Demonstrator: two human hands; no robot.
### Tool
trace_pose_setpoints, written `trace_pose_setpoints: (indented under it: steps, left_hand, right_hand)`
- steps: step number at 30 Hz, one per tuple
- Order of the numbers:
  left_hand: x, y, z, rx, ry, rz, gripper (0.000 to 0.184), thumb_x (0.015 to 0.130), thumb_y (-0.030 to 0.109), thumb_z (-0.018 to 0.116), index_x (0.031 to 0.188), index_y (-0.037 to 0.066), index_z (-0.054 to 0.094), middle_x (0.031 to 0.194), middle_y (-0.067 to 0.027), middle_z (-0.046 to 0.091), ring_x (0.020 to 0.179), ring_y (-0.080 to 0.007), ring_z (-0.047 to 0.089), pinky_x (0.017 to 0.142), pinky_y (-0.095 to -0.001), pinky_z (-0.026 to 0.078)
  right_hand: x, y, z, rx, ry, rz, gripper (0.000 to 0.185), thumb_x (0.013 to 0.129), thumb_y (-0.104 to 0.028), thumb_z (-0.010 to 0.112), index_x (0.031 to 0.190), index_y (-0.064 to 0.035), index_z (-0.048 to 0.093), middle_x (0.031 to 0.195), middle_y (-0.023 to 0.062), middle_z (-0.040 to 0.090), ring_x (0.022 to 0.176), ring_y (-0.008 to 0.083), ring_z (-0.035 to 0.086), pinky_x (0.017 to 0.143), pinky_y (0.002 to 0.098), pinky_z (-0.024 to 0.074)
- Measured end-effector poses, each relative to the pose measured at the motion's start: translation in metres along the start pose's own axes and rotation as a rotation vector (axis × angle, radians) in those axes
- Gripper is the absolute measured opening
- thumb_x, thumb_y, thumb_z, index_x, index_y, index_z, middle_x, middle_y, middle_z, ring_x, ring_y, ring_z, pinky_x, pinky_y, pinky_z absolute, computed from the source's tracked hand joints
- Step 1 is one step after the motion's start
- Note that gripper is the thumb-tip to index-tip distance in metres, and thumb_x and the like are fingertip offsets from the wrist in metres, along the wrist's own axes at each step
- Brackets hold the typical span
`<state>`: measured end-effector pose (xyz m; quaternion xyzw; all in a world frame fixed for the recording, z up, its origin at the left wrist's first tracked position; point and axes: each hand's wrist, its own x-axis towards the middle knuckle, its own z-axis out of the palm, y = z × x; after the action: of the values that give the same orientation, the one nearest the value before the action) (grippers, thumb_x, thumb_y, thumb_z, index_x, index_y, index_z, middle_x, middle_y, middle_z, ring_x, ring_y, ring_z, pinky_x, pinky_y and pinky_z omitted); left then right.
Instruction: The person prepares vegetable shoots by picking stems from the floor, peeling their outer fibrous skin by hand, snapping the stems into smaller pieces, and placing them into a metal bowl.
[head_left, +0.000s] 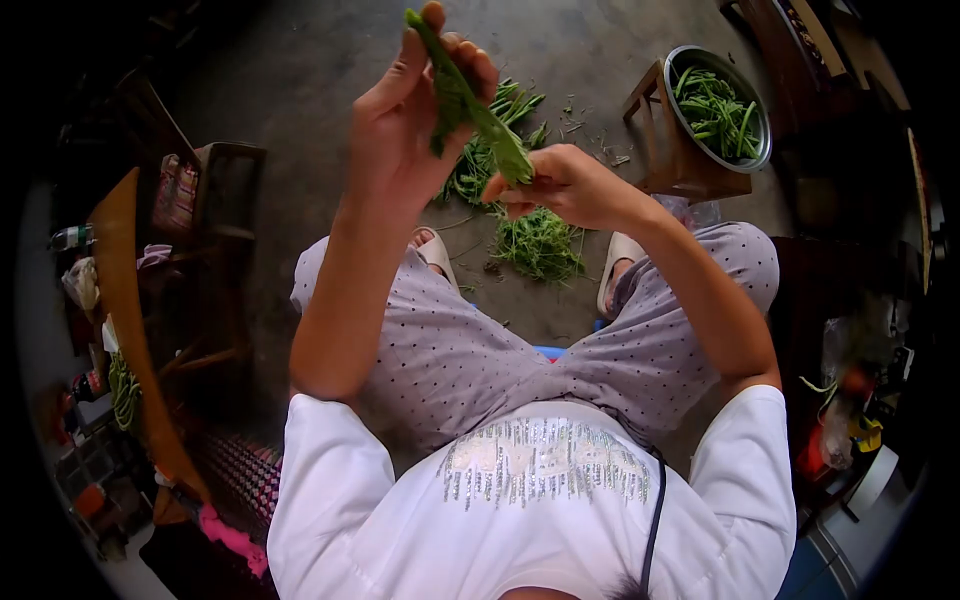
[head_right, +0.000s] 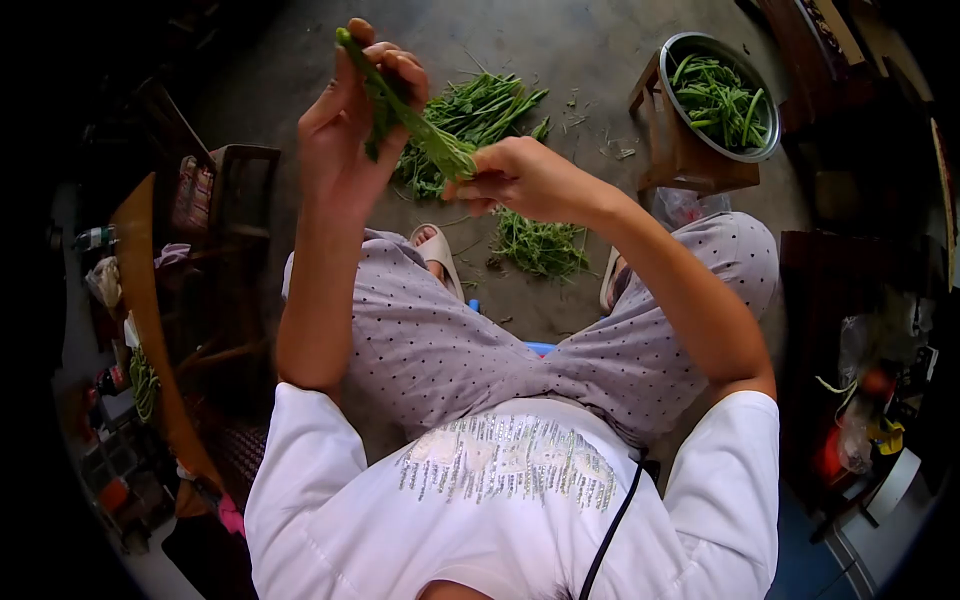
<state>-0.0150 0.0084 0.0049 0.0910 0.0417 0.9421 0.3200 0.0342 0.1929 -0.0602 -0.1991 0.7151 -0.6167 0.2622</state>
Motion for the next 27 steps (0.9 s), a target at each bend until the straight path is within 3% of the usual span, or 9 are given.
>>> trace_pose_setpoints:
  steps: [1,4,7,11,13,14,16,20,27]
  left_hand:
    - [0.001,0.007,-0.001,0.069,-0.050,0.054,0.025,0.091,0.009,0.053,0.116,0.003,0.052,0.096,-0.0092,0.052,0.098,-0.0205,0.048,0.095,-0.0352,0.039]
    - [-0.004,0.022,0.003,0.175,-0.062,0.162,0.026,0.095,0.019,0.049,0.118,0.007,0.053,0.096,-0.0063,0.057,0.095,-0.0207,0.055,0.093,-0.0360,0.041]
    - [-0.005,0.019,0.009,0.350,0.030,0.291,0.029,0.094,0.020,0.051,0.119,0.007,0.053,0.094,-0.0071,0.059,0.092,-0.0179,0.057,0.089,-0.0328,0.045]
    - [-0.013,-0.006,0.004,0.815,0.217,0.245,0.031,0.092,0.017,0.054,0.120,0.004,0.052,0.096,-0.0072,0.060,0.089,-0.0160,0.059,0.080,-0.0278,0.050]
    - [-0.016,-0.032,0.013,0.804,0.305,0.140,0.034,0.091,0.014,0.056,0.123,0.003,0.049,0.099,-0.0077,0.061,0.086,-0.0145,0.061,0.077,-0.0264,0.052]
    - [-0.016,-0.042,0.016,0.815,0.303,0.137,0.034,0.091,0.014,0.056,0.123,0.003,0.049,0.099,-0.0077,0.061,0.086,-0.0145,0.061,0.077,-0.0264,0.052]
    - [-0.014,-0.056,0.020,0.915,0.324,0.069,0.034,0.090,0.012,0.058,0.122,0.003,0.049,0.099,-0.0083,0.062,0.088,-0.0133,0.061,0.078,-0.0253,0.051]
    - [-0.005,-0.064,0.018,0.953,0.290,0.001,0.023,0.087,0.007,0.062,0.108,0.002,0.053,0.099,-0.0093,0.064,0.088,-0.0134,0.062,0.079,-0.0258,0.049]
    - [0.012,-0.055,-0.008,1.120,0.206,0.063,0.019,0.086,0.006,0.064,0.103,0.000,0.057,0.092,-0.0045,0.064,0.082,-0.0088,0.060,0.072,-0.0217,0.049]
  right_hand:
    - [-0.007,-0.011,-0.006,-0.073,0.025,0.083,0.019,0.082,0.003,0.054,0.097,0.0021,0.066,0.075,0.0051,0.065,0.071,0.0109,0.062,0.067,0.0241,0.0503]
    - [-0.024,0.022,-0.031,-0.157,-0.204,0.200,0.020,0.077,0.003,0.055,0.093,0.0001,0.066,0.074,0.0068,0.064,0.071,0.0176,0.064,0.068,0.0259,0.0505]
    - [-0.024,0.044,-0.027,-0.955,-0.535,0.245,0.031,0.077,-0.006,0.062,0.108,-0.0094,0.066,0.084,0.0143,0.067,0.084,0.0291,0.066,0.076,0.0321,0.0516]
    - [-0.037,0.027,-0.032,-0.877,-0.107,0.103,0.028,0.074,-0.010,0.068,0.101,-0.0063,0.066,0.105,0.0119,0.064,0.106,0.0297,0.057,0.085,0.0358,0.0474]
    - [-0.041,0.010,-0.042,-0.960,0.342,-0.413,0.025,0.075,-0.008,0.068,0.099,-0.0040,0.064,0.105,0.0104,0.063,0.107,0.0274,0.055,0.085,0.0347,0.0456]
    - [-0.045,-0.006,-0.046,-0.956,0.351,-0.420,0.025,0.075,-0.008,0.068,0.099,-0.0040,0.064,0.105,0.0104,0.063,0.107,0.0274,0.055,0.085,0.0347,0.0456]
    - [-0.049,-0.044,-0.047,-0.426,0.524,-0.376,0.017,0.080,-0.012,0.066,0.096,-0.0047,0.066,0.098,0.0098,0.064,0.099,0.0267,0.058,0.080,0.0343,0.0467]
    - [-0.056,-0.050,-0.047,0.010,0.603,-0.424,0.013,0.084,-0.013,0.065,0.093,-0.0029,0.065,0.087,0.0061,0.065,0.083,0.0163,0.061,0.076,0.0300,0.0463]
    - [-0.042,-0.044,-0.046,0.255,0.550,-0.288,0.019,0.084,-0.014,0.066,0.097,0.0005,0.067,0.088,0.0054,0.066,0.083,0.0110,0.061,0.076,0.0251,0.0483]
